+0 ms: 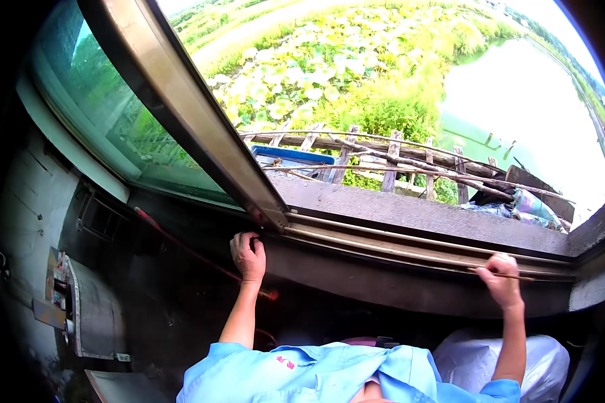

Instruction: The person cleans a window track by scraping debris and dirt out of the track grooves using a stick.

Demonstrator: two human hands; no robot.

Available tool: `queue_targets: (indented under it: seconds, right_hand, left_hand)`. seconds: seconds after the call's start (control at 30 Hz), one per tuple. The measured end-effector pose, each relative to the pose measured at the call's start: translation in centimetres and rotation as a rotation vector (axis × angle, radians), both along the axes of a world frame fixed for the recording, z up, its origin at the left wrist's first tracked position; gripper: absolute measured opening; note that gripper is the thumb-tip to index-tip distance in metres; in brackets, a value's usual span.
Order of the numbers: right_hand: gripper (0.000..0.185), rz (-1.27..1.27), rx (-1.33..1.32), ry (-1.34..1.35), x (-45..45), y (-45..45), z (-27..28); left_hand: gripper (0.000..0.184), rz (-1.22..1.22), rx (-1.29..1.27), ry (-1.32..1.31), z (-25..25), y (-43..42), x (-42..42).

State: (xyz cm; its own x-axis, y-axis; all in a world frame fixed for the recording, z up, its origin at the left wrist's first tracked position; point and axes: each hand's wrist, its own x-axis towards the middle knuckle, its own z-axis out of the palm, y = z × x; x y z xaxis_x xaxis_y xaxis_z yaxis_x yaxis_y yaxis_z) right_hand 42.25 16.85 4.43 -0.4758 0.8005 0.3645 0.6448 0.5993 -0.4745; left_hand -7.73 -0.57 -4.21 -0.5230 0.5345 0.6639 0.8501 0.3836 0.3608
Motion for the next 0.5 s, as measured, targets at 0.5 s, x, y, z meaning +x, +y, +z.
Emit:
queue_targets:
  seconds: [0.5]
  right_hand:
    - [0.022, -0.221, -0.231, 0.156, 9.0, -0.1, -0.6]
  left_hand:
    - [0.008, -0.115, -0.06, -0.056, 0.8, -0.4, -0.9]
